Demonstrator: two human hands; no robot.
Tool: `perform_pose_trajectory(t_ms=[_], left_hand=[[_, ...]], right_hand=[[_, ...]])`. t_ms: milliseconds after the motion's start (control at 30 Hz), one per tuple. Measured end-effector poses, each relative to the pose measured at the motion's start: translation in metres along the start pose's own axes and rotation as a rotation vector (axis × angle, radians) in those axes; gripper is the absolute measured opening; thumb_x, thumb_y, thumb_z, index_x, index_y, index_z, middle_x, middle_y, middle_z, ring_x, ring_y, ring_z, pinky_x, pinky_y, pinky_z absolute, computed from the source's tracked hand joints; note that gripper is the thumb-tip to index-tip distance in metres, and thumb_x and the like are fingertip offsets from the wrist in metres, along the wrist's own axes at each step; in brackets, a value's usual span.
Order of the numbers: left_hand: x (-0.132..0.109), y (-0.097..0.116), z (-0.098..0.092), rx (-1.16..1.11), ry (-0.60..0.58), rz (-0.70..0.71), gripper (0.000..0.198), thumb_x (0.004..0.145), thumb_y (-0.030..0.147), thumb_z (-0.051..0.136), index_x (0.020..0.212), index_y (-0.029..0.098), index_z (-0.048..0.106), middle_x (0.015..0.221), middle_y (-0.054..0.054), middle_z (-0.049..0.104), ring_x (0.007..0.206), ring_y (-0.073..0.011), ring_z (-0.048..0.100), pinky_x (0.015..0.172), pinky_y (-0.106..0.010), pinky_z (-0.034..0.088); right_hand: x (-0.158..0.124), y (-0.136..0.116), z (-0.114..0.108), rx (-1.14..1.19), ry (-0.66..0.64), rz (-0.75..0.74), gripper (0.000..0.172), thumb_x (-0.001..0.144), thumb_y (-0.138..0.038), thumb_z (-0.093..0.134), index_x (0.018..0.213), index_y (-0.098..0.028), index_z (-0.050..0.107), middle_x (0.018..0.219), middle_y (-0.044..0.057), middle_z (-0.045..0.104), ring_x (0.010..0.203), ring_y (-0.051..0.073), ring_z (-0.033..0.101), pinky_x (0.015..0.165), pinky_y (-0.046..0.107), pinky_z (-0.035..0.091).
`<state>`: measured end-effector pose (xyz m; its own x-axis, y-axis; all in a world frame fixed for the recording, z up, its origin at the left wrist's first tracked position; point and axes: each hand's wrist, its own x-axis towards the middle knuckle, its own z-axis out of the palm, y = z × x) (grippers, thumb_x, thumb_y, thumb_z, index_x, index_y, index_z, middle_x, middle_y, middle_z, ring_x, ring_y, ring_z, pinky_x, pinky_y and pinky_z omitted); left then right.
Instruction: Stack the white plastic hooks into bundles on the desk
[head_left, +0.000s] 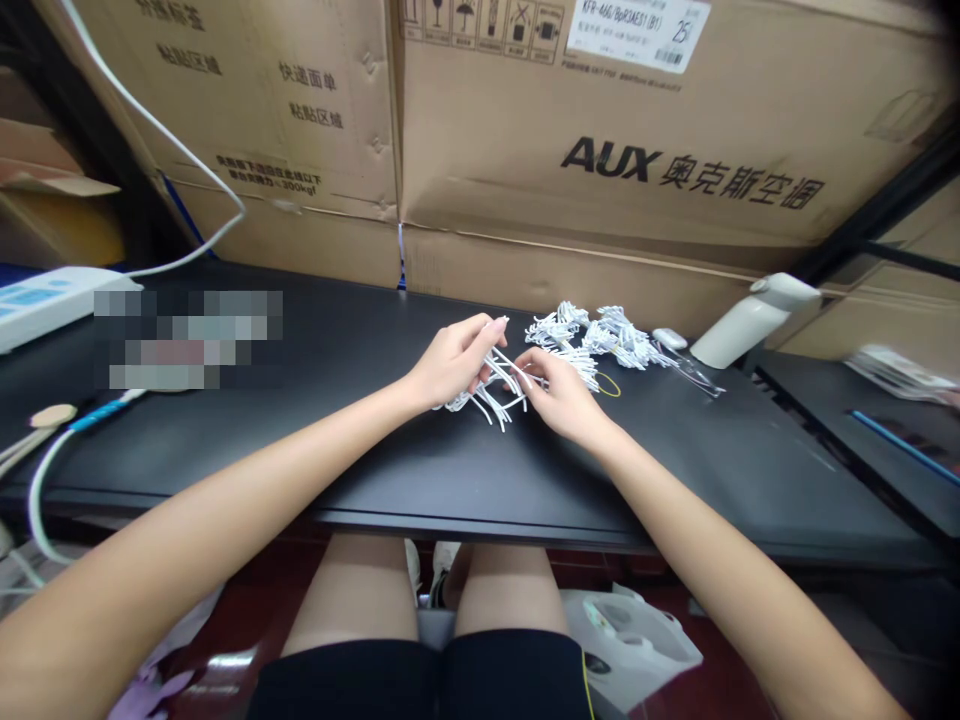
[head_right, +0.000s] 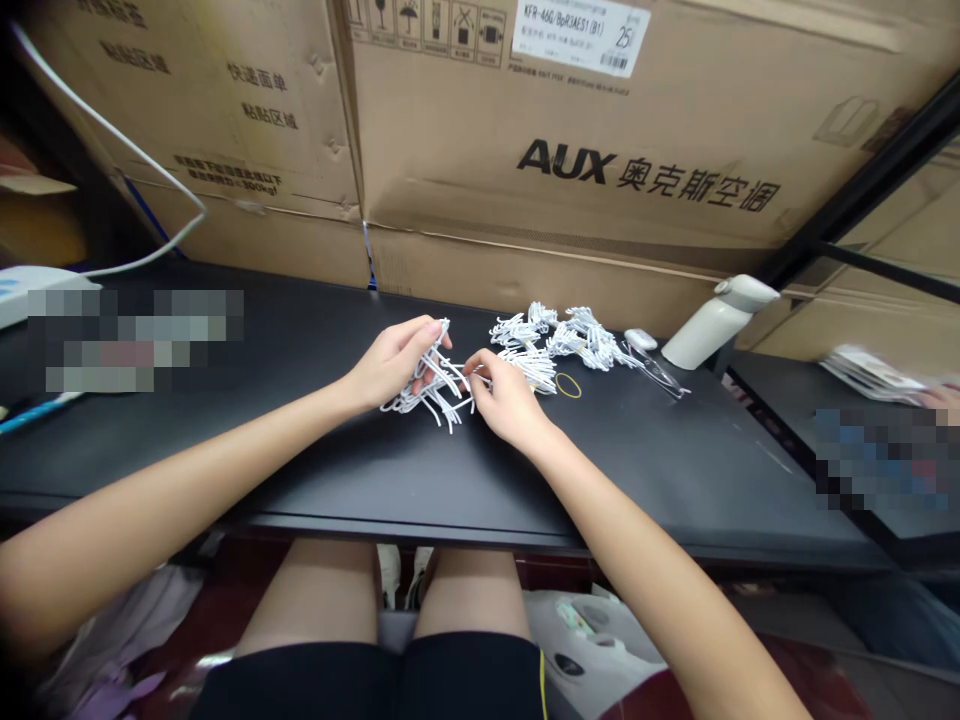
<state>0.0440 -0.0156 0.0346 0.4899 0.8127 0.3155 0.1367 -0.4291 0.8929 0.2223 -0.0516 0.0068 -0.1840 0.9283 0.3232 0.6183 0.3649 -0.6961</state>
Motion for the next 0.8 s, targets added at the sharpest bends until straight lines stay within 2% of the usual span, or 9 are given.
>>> perform_pose_trajectory(t_ms=[300, 433, 800], left_hand=[[-0.0044, 0.0031, 0.0016, 0.191, -0.022, 0.101, 0.040, 0.092, 0.050, 0.036, 0.081, 0.017, 0.055, 0.052, 0.004, 0.050, 0.043, -0.0080, 0.046, 0.046, -0.018, 0.036], [-0.0058, 0.0046, 0.0012, 0.248, -0.043, 0.136, 0.038, 0.092, 0.048, 0.037, 0.081, 0.017, 0.056, 0.053, 0.004, 0.051, 0.046, -0.0078, 0.047, 0.049, -0.018, 0.035], [-0.0066, 0.0056, 0.0002, 0.349, -0.051, 0.201, 0.038, 0.093, 0.046, 0.035, 0.081, 0.017, 0.056, 0.057, 0.004, 0.053, 0.051, -0.0080, 0.048, 0.054, -0.019, 0.034]], right_hand=[[0.0006, 0.0019, 0.0015, -0.007, -0.006, -0.029, 0.009, 0.085, -0.019, 0.046, 0.086, -0.020, 0.055, 0.076, 0.001, 0.067, 0.068, 0.016, 0.061, 0.069, 0.029, 0.047], [-0.0005, 0.0003, 0.0025, 0.025, -0.020, -0.042, 0.011, 0.085, -0.019, 0.046, 0.089, -0.020, 0.057, 0.080, 0.003, 0.068, 0.071, 0.017, 0.062, 0.071, 0.031, 0.048], [-0.0017, -0.0026, 0.0016, -0.014, -0.024, -0.021, 0.014, 0.084, -0.019, 0.049, 0.090, -0.020, 0.062, 0.076, 0.003, 0.067, 0.076, 0.020, 0.062, 0.074, 0.034, 0.050]])
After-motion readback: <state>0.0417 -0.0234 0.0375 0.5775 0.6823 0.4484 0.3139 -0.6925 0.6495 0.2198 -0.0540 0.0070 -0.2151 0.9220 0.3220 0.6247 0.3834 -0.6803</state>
